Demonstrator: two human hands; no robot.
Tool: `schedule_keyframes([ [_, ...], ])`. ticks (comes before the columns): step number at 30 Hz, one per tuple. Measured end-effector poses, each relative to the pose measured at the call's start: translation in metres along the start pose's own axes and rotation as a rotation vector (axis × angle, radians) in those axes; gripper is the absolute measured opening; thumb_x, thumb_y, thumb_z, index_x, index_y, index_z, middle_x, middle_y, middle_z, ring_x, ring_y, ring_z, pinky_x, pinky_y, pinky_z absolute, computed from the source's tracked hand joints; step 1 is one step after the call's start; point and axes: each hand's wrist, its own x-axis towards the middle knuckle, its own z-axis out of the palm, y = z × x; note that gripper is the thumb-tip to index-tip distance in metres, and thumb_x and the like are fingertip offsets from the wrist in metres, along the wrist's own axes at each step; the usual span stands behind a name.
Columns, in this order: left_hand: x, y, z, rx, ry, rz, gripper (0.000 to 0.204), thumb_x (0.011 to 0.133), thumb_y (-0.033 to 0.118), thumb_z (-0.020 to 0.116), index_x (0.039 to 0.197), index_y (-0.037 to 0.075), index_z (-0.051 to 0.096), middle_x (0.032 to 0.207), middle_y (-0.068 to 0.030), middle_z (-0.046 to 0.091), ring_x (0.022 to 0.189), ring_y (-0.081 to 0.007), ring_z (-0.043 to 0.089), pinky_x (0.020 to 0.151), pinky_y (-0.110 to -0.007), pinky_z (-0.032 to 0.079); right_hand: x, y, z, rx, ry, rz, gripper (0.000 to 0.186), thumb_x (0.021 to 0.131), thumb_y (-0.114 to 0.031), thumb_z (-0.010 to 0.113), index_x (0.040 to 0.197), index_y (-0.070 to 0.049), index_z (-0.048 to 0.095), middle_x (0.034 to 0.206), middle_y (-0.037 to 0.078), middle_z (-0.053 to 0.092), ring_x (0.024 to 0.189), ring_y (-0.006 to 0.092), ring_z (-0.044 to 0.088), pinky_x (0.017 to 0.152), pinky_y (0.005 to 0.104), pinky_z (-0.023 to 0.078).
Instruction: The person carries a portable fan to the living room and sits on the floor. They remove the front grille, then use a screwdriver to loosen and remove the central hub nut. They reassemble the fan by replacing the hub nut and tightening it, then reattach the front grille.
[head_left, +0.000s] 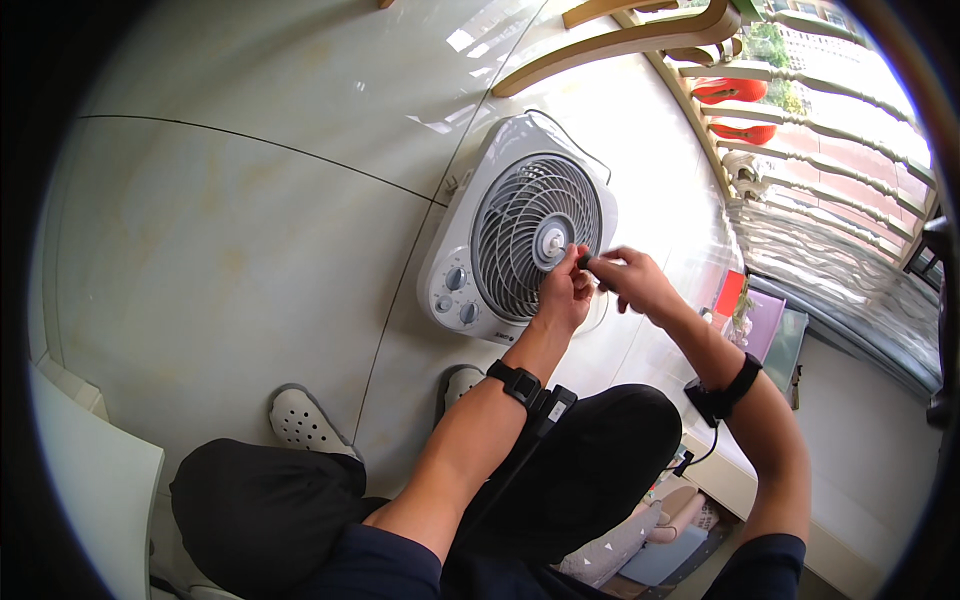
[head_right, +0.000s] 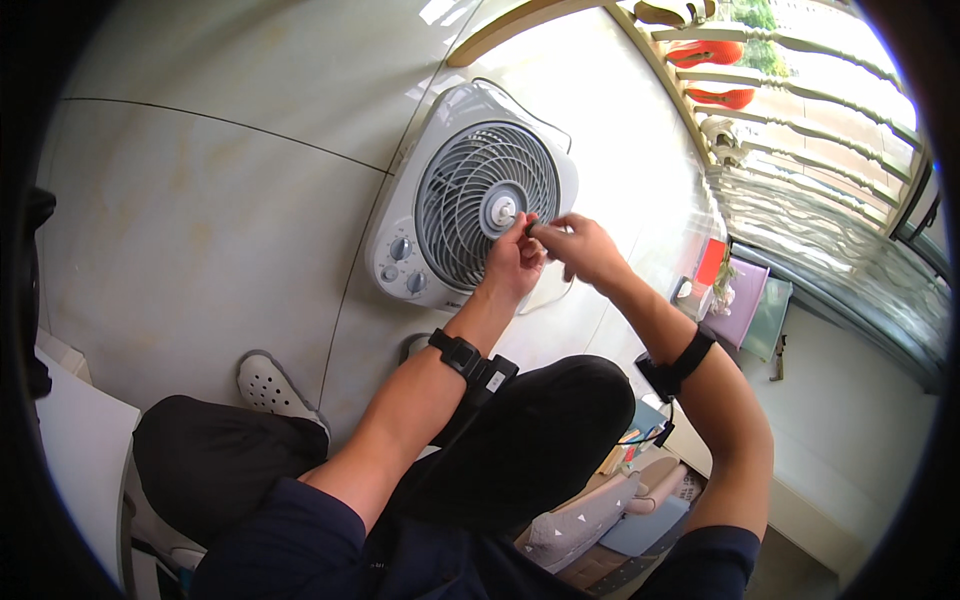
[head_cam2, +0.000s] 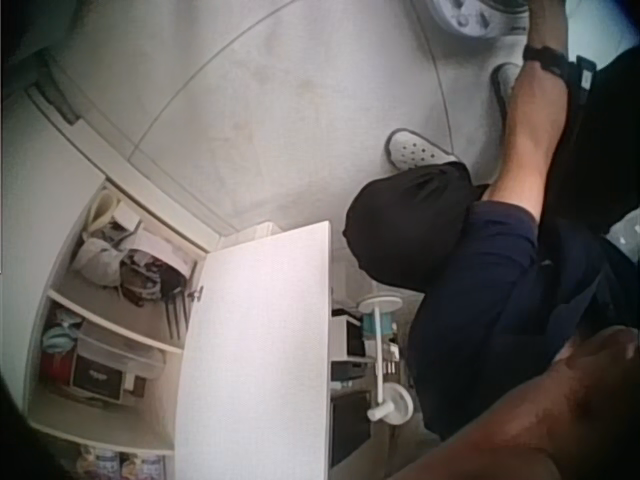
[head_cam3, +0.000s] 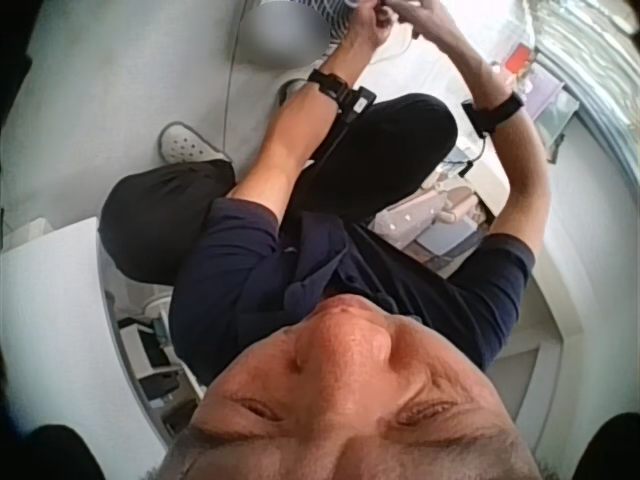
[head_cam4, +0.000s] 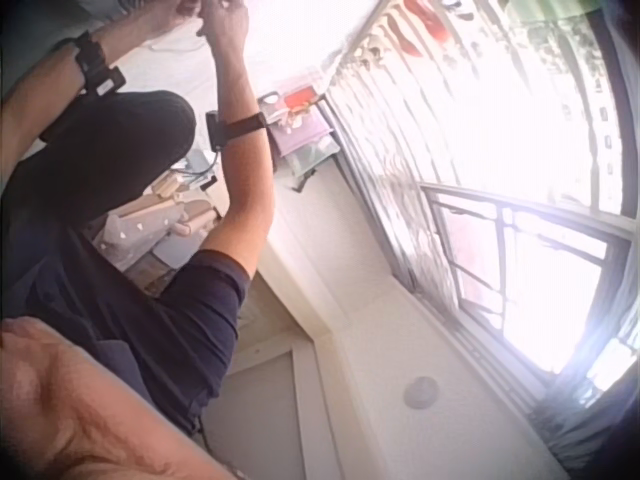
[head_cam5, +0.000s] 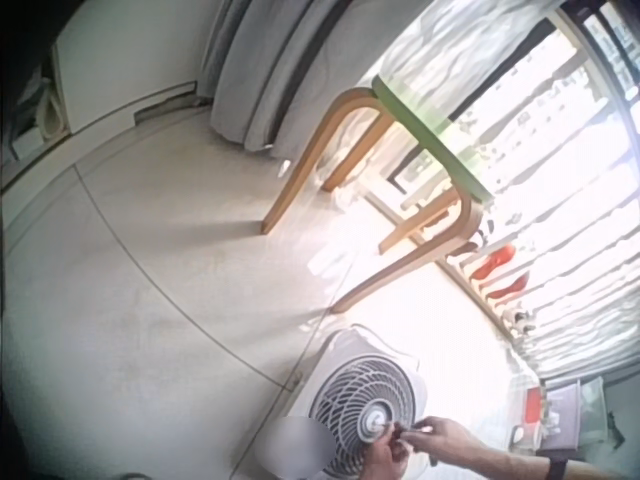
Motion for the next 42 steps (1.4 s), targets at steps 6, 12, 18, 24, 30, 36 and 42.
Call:
schedule_keyframes([
  [6,-0.002,0.0,-0.002,0.06,0.005,-0.014,0.027,0.101,0.042,0.074,0.091,0.018,0.067,0.054,0.0094,0.038,0.047,-0.005,0.032,0.049,-0.025,0.025,-0.007,-0.004,0.001,-0.329,0.085,-0.277,0.026,0.099,-0.025,0.062,0.106,0.0,0.067,0.07,0.011,0.068,0.054,0.0239,0.061,0.051,0.0375,0.049],
  [12,-0.003,0.003,0.005,0.003,-0.013,0.024,0.026,0.107,0.037,0.064,0.101,0.013,0.071,0.072,0.0084,0.057,0.056,-0.0064,0.042,0.051,-0.027,0.033,-0.006,-0.008,0.009,-0.411,0.209,-0.306,0.029,0.098,-0.027,0.063,0.108,-0.001,0.068,0.071,0.014,0.069,0.058,0.0284,0.065,0.055,0.0403,0.052],
  [18,-0.005,0.002,-0.002,0.029,0.055,-0.007,0.022,0.101,0.034,0.076,0.09,0.017,0.068,0.067,0.008,0.05,0.051,-0.0053,0.036,0.047,-0.023,0.022,-0.008,0.004,0.003,-0.909,0.219,-0.839,0.032,0.092,-0.02,0.072,0.118,-0.002,0.066,0.075,0.017,0.069,0.062,0.0319,0.068,0.059,0.0429,0.054],
  [24,-0.002,0.0,-0.003,0.006,-0.071,-0.007,0.027,0.107,0.035,0.064,0.108,0.01,0.072,0.066,0.006,0.049,0.055,-0.0077,0.039,0.053,-0.027,0.031,0.009,-0.002,-0.005,0.596,-0.065,0.364,0.033,0.105,-0.031,0.057,0.11,-0.001,0.07,0.07,0.006,0.065,0.047,0.0086,0.047,0.04,0.0239,0.031],
  [30,-0.004,-0.001,0.0,0.055,0.007,0.017,0.025,0.108,0.036,0.064,0.101,0.013,0.071,0.058,0.0079,0.036,0.05,-0.0069,0.033,0.05,-0.028,0.028,-0.007,0.01,0.0,-0.687,0.207,-0.708,0.041,0.087,-0.026,0.075,0.118,-0.001,0.068,0.076,0.02,0.071,0.074,0.0414,0.072,0.073,0.0467,0.057],
  [36,-0.008,0.0,0.008,0.006,0.069,0.009,0.023,0.108,0.035,0.063,0.104,0.014,0.07,0.061,0.0081,0.041,0.052,-0.008,0.035,0.051,-0.027,0.03,0.013,0.001,-0.004,0.686,-0.163,0.403,0.036,0.107,-0.035,0.054,0.106,-0.002,0.068,0.073,0.009,0.071,0.043,0.0058,0.044,0.038,0.0238,0.032],
  [42,-0.011,0.001,0.01,0.028,0.015,0.036,0.022,0.108,0.033,0.062,0.102,0.014,0.07,0.067,0.0082,0.048,0.053,-0.0061,0.036,0.053,-0.024,0.029,-0.005,0.009,0.004,-0.538,0.173,-0.382,0.044,0.097,-0.036,0.067,0.115,0.004,0.067,0.077,0.018,0.072,0.064,0.0286,0.068,0.063,0.0385,0.054],
])
